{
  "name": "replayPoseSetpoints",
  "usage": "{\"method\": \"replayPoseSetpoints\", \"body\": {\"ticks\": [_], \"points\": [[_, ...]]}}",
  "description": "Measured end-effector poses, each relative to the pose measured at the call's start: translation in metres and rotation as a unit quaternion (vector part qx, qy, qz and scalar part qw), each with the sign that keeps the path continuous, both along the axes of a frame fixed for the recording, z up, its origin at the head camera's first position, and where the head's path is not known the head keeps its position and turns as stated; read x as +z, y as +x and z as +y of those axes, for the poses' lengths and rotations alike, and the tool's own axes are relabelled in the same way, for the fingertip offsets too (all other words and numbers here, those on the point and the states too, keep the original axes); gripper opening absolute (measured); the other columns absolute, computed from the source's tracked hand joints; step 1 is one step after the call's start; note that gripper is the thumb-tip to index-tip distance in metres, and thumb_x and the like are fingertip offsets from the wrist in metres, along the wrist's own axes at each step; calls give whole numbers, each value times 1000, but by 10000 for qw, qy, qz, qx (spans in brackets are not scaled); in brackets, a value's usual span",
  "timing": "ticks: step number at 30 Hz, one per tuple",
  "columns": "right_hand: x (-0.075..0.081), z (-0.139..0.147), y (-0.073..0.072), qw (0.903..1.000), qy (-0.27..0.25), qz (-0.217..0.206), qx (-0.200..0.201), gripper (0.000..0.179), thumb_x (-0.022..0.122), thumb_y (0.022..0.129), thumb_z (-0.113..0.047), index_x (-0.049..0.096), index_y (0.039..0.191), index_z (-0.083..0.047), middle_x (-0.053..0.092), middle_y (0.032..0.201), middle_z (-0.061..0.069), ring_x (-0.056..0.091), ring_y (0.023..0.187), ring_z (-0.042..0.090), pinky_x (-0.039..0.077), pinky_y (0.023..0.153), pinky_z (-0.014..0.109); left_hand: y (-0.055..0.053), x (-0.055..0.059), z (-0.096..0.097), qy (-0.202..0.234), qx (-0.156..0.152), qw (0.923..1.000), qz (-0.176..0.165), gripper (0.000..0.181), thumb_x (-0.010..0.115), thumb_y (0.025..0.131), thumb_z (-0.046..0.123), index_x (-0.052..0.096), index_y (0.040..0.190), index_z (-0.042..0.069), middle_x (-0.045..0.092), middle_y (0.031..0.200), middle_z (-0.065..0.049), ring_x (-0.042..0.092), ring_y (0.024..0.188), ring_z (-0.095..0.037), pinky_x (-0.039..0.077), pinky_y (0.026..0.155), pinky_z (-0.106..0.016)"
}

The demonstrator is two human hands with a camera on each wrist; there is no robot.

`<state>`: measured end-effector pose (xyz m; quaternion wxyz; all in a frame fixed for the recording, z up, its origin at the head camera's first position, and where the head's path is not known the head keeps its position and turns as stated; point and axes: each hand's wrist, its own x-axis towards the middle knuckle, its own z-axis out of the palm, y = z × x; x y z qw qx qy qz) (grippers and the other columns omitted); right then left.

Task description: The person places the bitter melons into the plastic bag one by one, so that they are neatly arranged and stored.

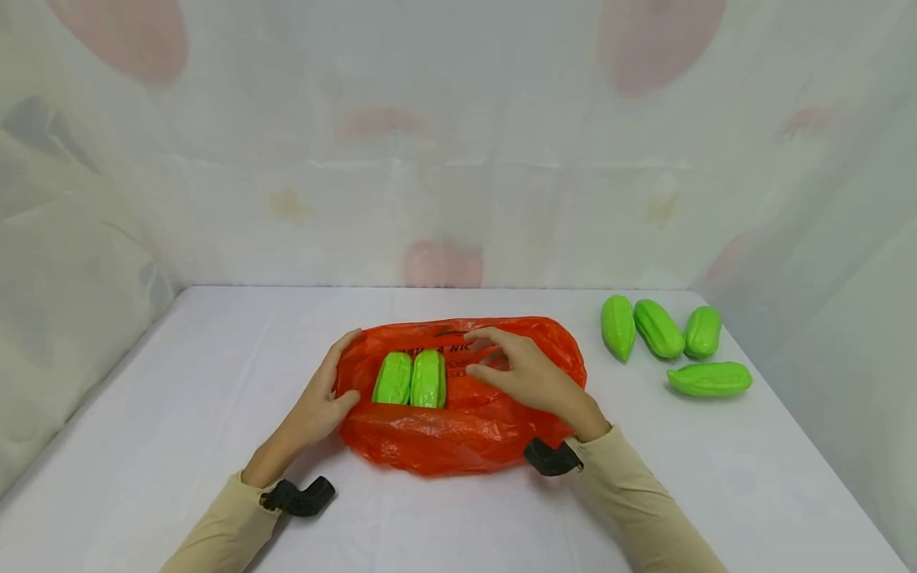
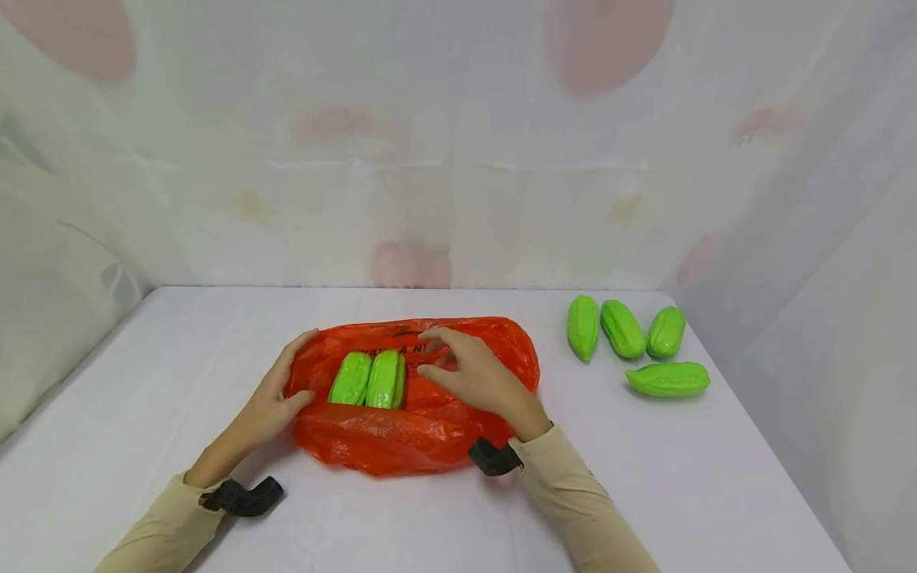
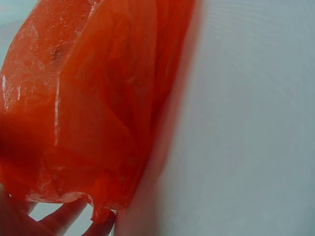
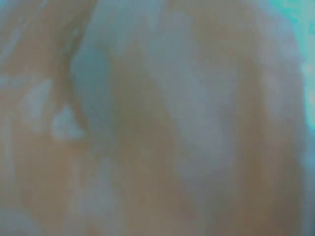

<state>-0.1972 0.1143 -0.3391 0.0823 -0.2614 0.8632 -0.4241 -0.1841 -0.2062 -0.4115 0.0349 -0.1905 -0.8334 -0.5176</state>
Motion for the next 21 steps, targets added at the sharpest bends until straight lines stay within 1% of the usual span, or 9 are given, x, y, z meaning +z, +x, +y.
{"method": "replayPoseSetpoints", "body": {"ticks": [2, 7, 9, 12, 16, 21], "points": [[1, 3, 1, 10000, -44, 38, -10, 48, 67, 94, -21, 53, 138, -8, 64, 126, 7, 64, 112, 26, 52, 97, 44, 0, 0, 0, 10, -2, 10000, -7, 83, 46, 81, -16, 21, 156, 9, 32, 157, -16, 32, 140, -35, 23, 113, -68], [2, 13, 5, 9999, 44, 146, -75, 46, 68, 93, -21, 55, 136, -10, 64, 127, 6, 64, 113, 27, 52, 97, 45, -1, -2, -1, 0, -5, 10000, -11, 83, 46, 82, -16, 21, 156, 9, 31, 157, -16, 32, 141, -36, 24, 112, -69], [2, 19, 7, 9997, 106, 204, -100, 45, 68, 93, -22, 55, 135, -11, 64, 128, 5, 63, 114, 27, 52, 97, 45, -1, -2, 0, -1, -14, 10000, -21, 83, 46, 82, -16, 21, 156, 10, 31, 157, -15, 32, 141, -36, 23, 113, -69], [1, 28, 9, 9993, 131, 322, -124, 45, 68, 93, -21, 55, 135, -10, 64, 129, 4, 63, 116, 29, 51, 97, 48, -1, -3, 0, 6, -18, 10000, -36, 84, 46, 82, -16, 21, 156, 12, 31, 157, -15, 31, 141, -36, 23, 113, -69], [-1, 40, 11, 9987, 122, 432, -238, 44, 68, 93, -20, 56, 134, -10, 64, 128, 4, 63, 114, 30, 51, 97, 50, -1, -3, 0, 6, -20, 10000, -43, 84, 45, 82, -16, 21, 157, 13, 31, 158, -15, 31, 141, -36, 23, 113, -69], [-3, 53, 13, 9976, 189, 539, -382, 43, 69, 93, -19, 57, 132, -10, 65, 126, 6, 65, 112, 27, 53, 95, 47, -1, -2, -1, 20, -26, 10000, -18, 83, 45, 82, -17, 21, 156, 11, 31, 157, -15, 31, 141, -36, 23, 113, -69]]}}
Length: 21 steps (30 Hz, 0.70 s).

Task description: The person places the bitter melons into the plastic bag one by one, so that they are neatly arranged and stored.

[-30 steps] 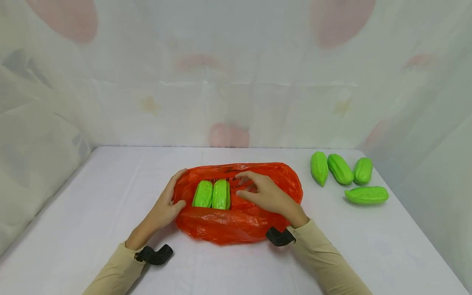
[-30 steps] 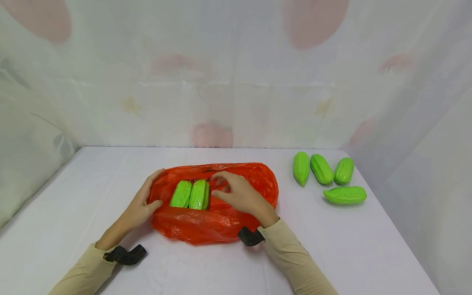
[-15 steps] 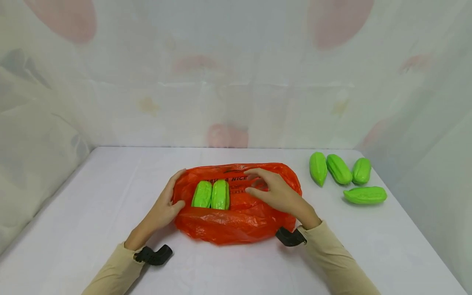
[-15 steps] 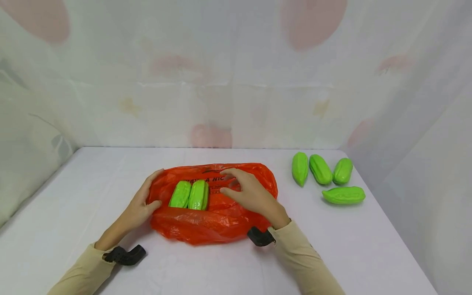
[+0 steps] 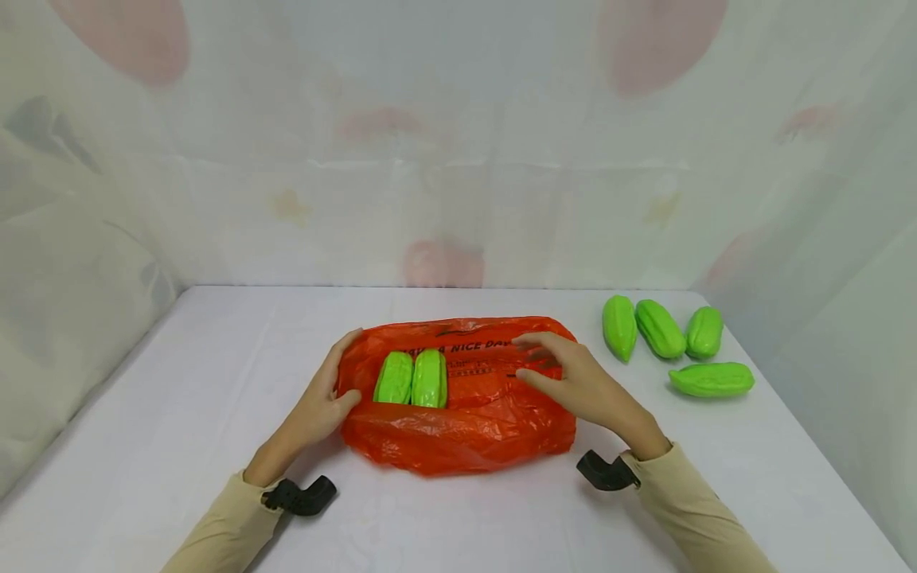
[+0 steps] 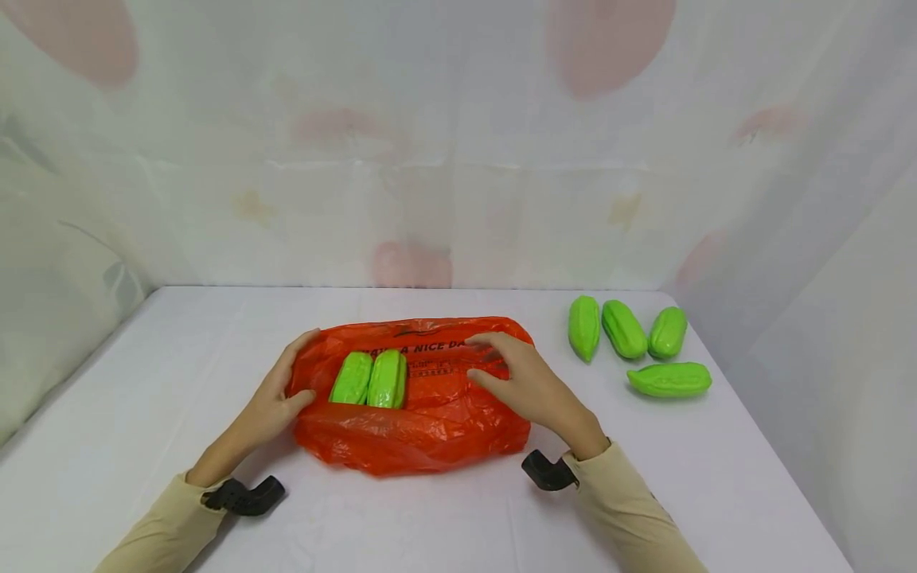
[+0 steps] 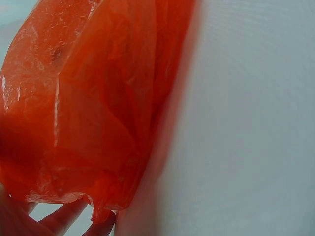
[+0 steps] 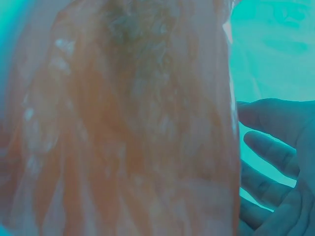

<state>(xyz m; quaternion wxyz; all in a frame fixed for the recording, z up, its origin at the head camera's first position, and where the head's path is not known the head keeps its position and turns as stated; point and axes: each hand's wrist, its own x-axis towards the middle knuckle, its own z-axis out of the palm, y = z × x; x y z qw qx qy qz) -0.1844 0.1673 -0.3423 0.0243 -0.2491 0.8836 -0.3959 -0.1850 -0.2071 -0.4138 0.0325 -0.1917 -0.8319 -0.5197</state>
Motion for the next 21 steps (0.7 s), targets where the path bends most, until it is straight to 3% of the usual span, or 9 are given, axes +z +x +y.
{"method": "replayPoseSetpoints", "body": {"ticks": [4, 11, 21], "points": [[-3, 8, 2, 9999, 36, 128, -54, 41, 68, 93, -18, 58, 131, -10, 67, 123, 5, 66, 108, 24, 54, 93, 44, 0, 0, 0, 19, -5, 10000, -3, 83, 45, 81, -17, 21, 156, 11, 31, 157, -15, 32, 140, -35, 24, 112, -69], [-6, 17, 6, 9993, -59, 355, -30, 39, 69, 92, -12, 59, 129, -7, 67, 123, 7, 67, 108, 29, 55, 92, 44, 1, 1, 0, 10, -16, 10000, -70, 83, 45, 82, -16, 20, 157, 11, 30, 158, -15, 32, 141, -36, 24, 113, -68], [2, 33, 10, 9961, -255, 801, -256, 37, 70, 89, -6, 60, 125, -4, 67, 120, 12, 68, 106, 31, 53, 94, 47, 0, 1, 0, 5, -23, 10000, -57, 84, 46, 82, -16, 20, 157, 13, 31, 158, -15, 32, 140, -35, 24, 113, -67]]}}
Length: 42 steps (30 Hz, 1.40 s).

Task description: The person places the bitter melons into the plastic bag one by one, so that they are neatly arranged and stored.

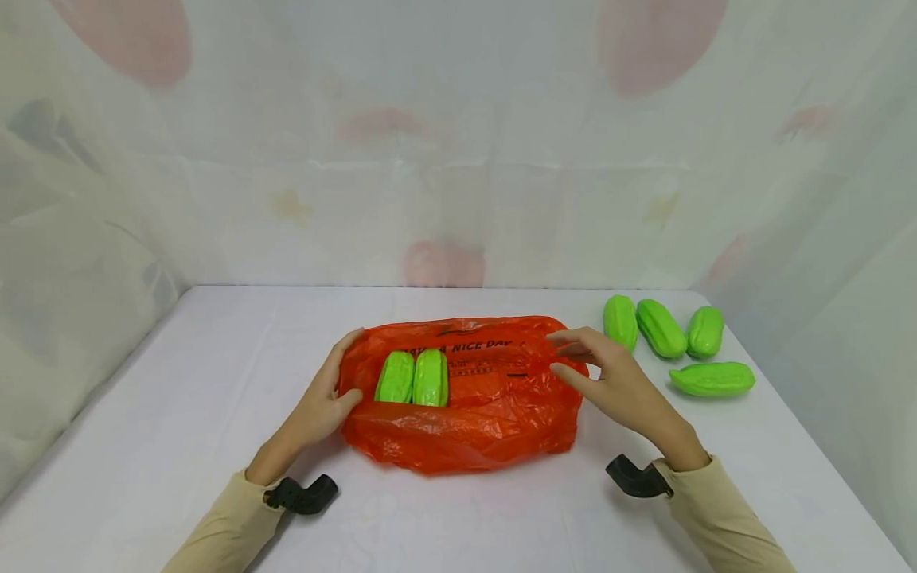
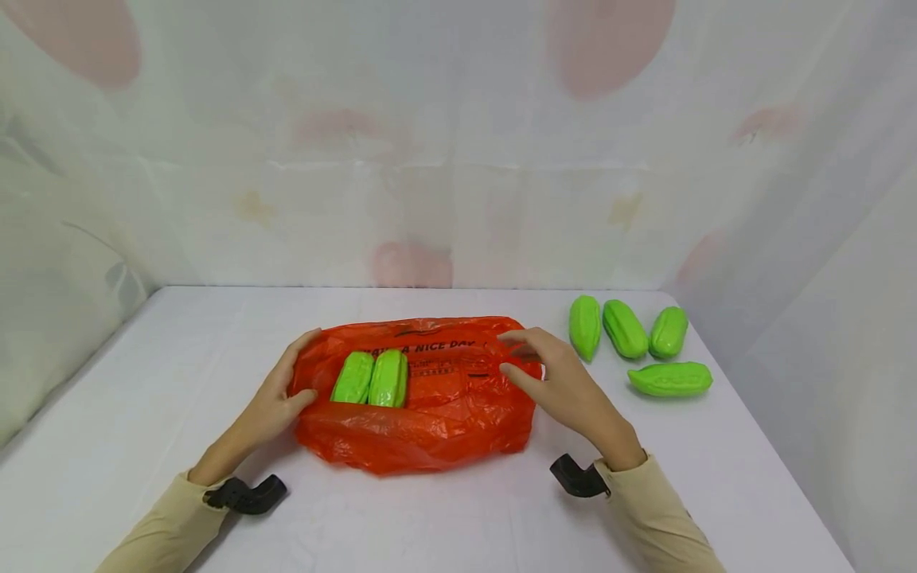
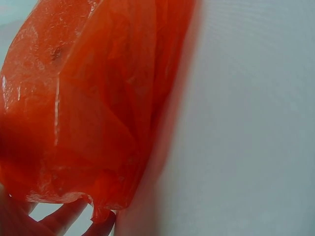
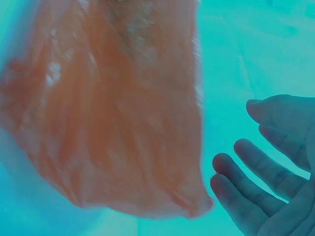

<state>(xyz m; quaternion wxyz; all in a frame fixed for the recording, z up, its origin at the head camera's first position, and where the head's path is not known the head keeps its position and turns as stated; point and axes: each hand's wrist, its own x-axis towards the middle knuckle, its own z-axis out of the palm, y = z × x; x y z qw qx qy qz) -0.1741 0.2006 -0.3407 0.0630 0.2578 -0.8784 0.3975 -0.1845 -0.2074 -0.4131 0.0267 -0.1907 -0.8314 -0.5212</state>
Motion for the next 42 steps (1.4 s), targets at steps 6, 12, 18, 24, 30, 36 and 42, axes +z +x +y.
{"method": "replayPoseSetpoints", "body": {"ticks": [6, 12, 18, 24, 30, 36, 42], "points": [[7, 14, -2, 9995, 205, 128, -178, 43, 72, 88, -7, 59, 128, -1, 66, 125, 15, 68, 107, 30, 54, 93, 44, 0, 0, 0, 7, 3, 10000, 43, 84, 45, 82, -17, 21, 157, 12, 31, 158, -15, 32, 140, -34, 24, 113, -67], [10, 29, -4, 9983, 492, 62, -307, 45, 73, 88, -12, 59, 130, -5, 67, 124, 13, 67, 106, 29, 56, 90, 36, 0, 0, 1, 5, 18, 10000, 15, 84, 45, 82, -16, 20, 157, 13, 31, 157, -15, 33, 139, -35, 25, 112, -67], [10, 42, -5, 9972, 624, -159, -391, 42, 71, 90, -16, 60, 129, -6, 66, 124, 13, 66, 107, 31, 55, 91, 36, 0, -1, 0, -16, 53, 9999, 84, 84, 45, 80, -16, 21, 156, 11, 32, 157, -16, 34, 139, -35, 24, 112, -66], [12, 55, -7, 9951, 645, -381, -642, 39, 71, 91, -21, 61, 126, -6, 66, 125, 11, 66, 107, 31, 53, 92, 26, -1, -2, 0, -30, 71, 9999, 91, 85, 46, 81, -16, 22, 156, 13, 33, 157, -15, 34, 138, -34, 24, 113, -66], [10, 71, -11, 9924, 769, -614, -736, 40, 70, 91, -24, 62, 125, -5, 66, 123, 13, 64, 108, 35, 52, 93, 29, -1, -2, 0, -23, 53, 10000, 74, 84, 46, 81, -16, 22, 156, 13, 32, 157, -15, 34, 138, -34, 25, 112, -66], [8, 87, -13, 9894, 861, -682, -954, 44, 72, 90, -25, 62, 127, -3, 65, 125, 15, 65, 105, 21, 49, 90, 20, 0, -1, 1, -21, 58, 10000, 24, 84, 46, 81, -16, 21, 156, 13, 31, 158, -15, 34, 139, -35, 26, 112, -67], [7, 100, -15, 9864, 953, -743, -1114, 45, 73, 89, -26, 62, 127, -4, 66, 124, 15, 58, 99, -5, 49, 88, 17, 0, 0, 1, -42, 68, 10000, 16, 84, 46, 82, -15, 21, 157, 13, 31, 158, -15, 33, 139, -35, 25, 112, -67]]}}
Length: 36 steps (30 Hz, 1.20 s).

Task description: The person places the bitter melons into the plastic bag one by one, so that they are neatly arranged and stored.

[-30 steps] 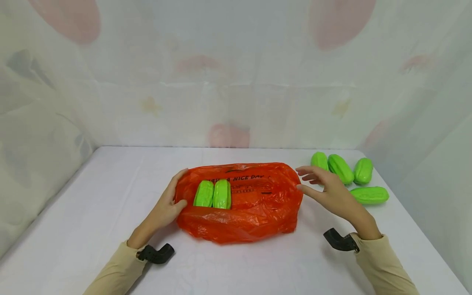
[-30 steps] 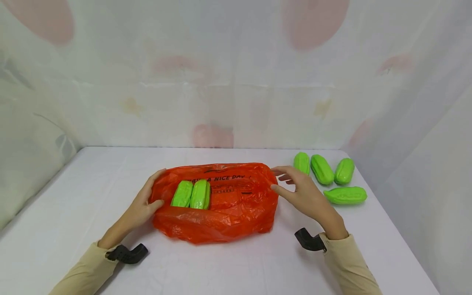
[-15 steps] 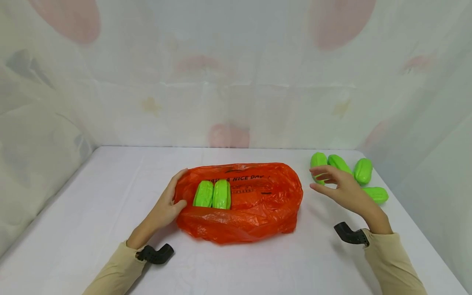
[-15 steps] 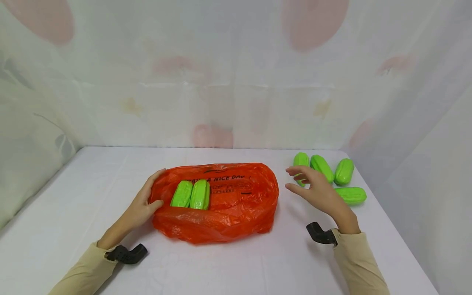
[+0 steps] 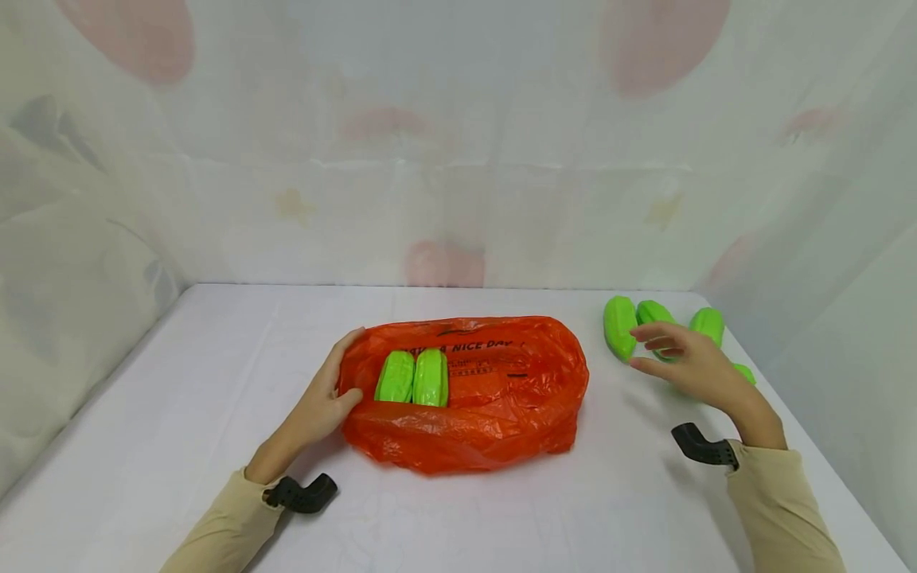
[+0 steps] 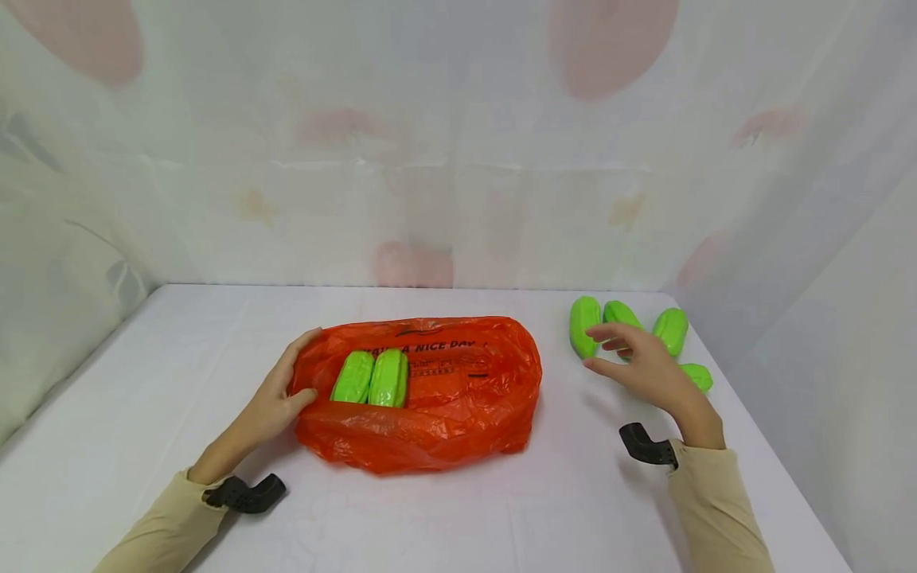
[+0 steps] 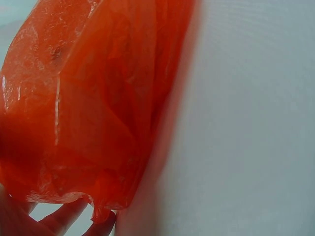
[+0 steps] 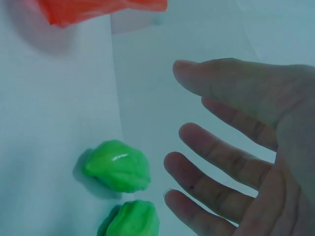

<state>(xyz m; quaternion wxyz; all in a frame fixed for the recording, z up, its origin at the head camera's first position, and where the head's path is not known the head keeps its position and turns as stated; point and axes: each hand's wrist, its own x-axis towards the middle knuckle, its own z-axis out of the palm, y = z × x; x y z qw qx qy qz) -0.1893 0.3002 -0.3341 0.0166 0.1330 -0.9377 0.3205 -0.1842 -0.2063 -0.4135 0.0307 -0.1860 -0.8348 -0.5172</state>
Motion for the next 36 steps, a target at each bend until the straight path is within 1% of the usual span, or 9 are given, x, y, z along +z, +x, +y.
{"method": "replayPoseSetpoints", "body": {"ticks": [3, 5, 6, 10, 18, 23, 25, 31, 36], "points": [[-1, 6, -1, 10000, 66, 18, -20, 45, 73, 89, -25, 62, 127, -3, 66, 124, 18, 65, 105, 19, 49, 86, 17, 0, 0, 0, 11, -11, 10000, -6, 84, 46, 82, -15, 20, 157, 14, 31, 158, -15, 34, 139, -35, 26, 112, -67], [-2, 10, -2, 9999, 89, 66, -18, 44, 73, 89, -23, 62, 126, -1, 66, 123, 20, 64, 107, 37, 49, 84, 16, 0, 0, 0, 15, -9, 10000, 1, 84, 46, 82, -15, 21, 157, 14, 31, 157, -15, 34, 139, -35, 26, 112, -66], [-2, 11, -3, 9999, 99, 87, -14, 44, 73, 89, -23, 63, 126, 0, 66, 122, 21, 64, 107, 39, 49, 83, 15, 0, -1, 0, 17, -7, 10000, 0, 84, 46, 82, -16, 21, 157, 14, 32, 157, -15, 34, 138, -34, 26, 112, -66], [-2, 19, -3, 9998, 166, 45, -49, 45, 73, 89, -22, 62, 126, 0, 65, 123, 21, 64, 108, 41, 48, 82, 13, 0, -1, -1, 0, 13, 10000, 18, 84, 46, 82, -15, 21, 156, 14, 32, 157, -15, 35, 138, -34, 26, 112, -66], [-4, 34, -3, 9986, 490, -154, -101, 47, 72, 90, -25, 61, 128, 0, 63, 126, 23, 61, 113, 44, 49, 85, 23, 0, 0, 0, 12, 1, 10000, 34, 83, 46, 82, -15, 21, 156, 12, 32, 157, -15, 35, 138, -35, 26, 112, -66], [-7, 43, -4, 9983, 558, -190, -25, 48, 73, 89, -23, 60, 128, 2, 63, 124, 25, 59, 113, 46, 49, 85, 23, 0, 0, 0, 12, -12, 10000, 21, 83, 45, 82, -15, 21, 156, 12, 32, 157, -15, 35, 138, -34, 26, 112, -66], [-8, 46, -3, 9980, 615, -176, -17, 48, 74, 88, -22, 61, 127, 2, 64, 123, 24, 59, 112, 46, 49, 87, 28, 0, 0, 0, 16, -18, 10000, 6, 83, 46, 82, -15, 21, 156, 13, 31, 157, -15, 35, 138, -34, 26, 112, -67], [-9, 54, -2, 9965, 768, -326, -65, 52, 75, 86, -23, 60, 129, 2, 61, 128, 27, 54, 117, 50, 44, 93, 59, 0, 0, 0, 7, -14, 10000, -23, 83, 46, 82, -14, 20, 156, 13, 31, 158, -14, 35, 139, -35, 26, 112, -67], [-10, 59, -2, 9944, 934, -480, -135, 55, 77, 84, -23, 59, 129, 4, 59, 128, 30, 51, 119, 51, 43, 92, 61, 1, 1, 0, -31, -3, 10000, -25, 83, 46, 83, -14, 20, 156, 12, 31, 158, -15, 34, 139, -35, 26, 112, -68]]}}
